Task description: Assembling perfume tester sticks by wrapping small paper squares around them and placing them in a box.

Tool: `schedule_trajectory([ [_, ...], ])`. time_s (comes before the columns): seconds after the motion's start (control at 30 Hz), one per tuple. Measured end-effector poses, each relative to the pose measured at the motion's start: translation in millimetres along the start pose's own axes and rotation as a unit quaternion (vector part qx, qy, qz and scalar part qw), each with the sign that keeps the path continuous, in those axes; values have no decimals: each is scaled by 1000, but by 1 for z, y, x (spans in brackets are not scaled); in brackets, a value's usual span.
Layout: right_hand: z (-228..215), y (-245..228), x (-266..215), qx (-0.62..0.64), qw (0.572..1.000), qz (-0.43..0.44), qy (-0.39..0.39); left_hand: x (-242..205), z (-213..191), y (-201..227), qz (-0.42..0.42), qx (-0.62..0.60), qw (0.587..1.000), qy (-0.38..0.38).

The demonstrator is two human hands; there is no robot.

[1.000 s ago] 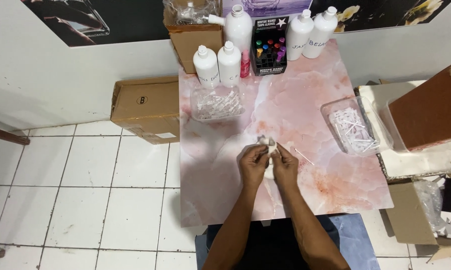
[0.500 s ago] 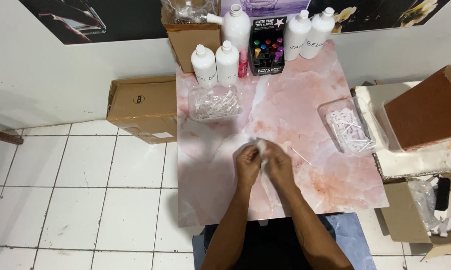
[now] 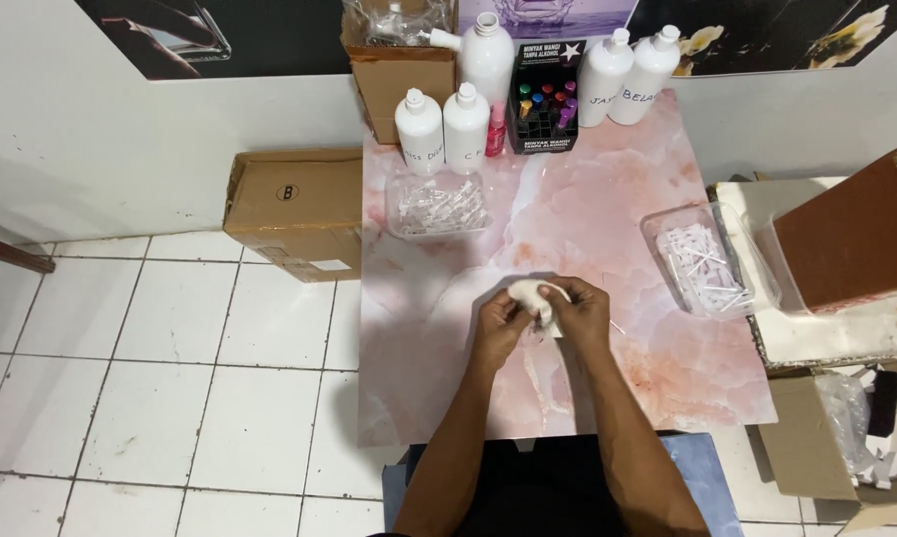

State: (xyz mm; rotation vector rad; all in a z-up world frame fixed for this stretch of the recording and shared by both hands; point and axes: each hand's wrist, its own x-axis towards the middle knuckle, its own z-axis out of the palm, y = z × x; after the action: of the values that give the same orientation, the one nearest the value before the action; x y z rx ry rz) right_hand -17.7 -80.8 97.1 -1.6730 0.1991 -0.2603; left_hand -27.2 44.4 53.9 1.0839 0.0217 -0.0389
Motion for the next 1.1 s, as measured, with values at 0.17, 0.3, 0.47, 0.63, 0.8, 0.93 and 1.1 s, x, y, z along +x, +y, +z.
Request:
schedule_trajectory([
  [0.17, 43, -25, -43, 39, 992, -46, 113, 1, 2, -18, 30, 17, 996, 81],
  [0.3, 53, 1, -58, 29, 986, -123, 105, -4, 13, -1, 50, -26, 989, 140],
  [0.47, 44, 1, -37, 28, 990, -98, 97, -11, 14, -5, 15, -24, 994, 110],
  [0.63, 24, -7, -6, -89, 976, -166, 108, -28, 28, 4, 35, -18, 989, 142],
  [0.8, 30, -11, -24, -77, 984, -148, -67, -20, 29, 34, 65, -23, 983, 168],
  [0.93, 44, -31, -16, -43, 983, -146, -100, -1, 9, 54, 98, 2, 981, 166],
  [1.1, 72, -59, 8, -70, 976, -173, -109, 29, -24, 63, 169, 173, 961, 135],
])
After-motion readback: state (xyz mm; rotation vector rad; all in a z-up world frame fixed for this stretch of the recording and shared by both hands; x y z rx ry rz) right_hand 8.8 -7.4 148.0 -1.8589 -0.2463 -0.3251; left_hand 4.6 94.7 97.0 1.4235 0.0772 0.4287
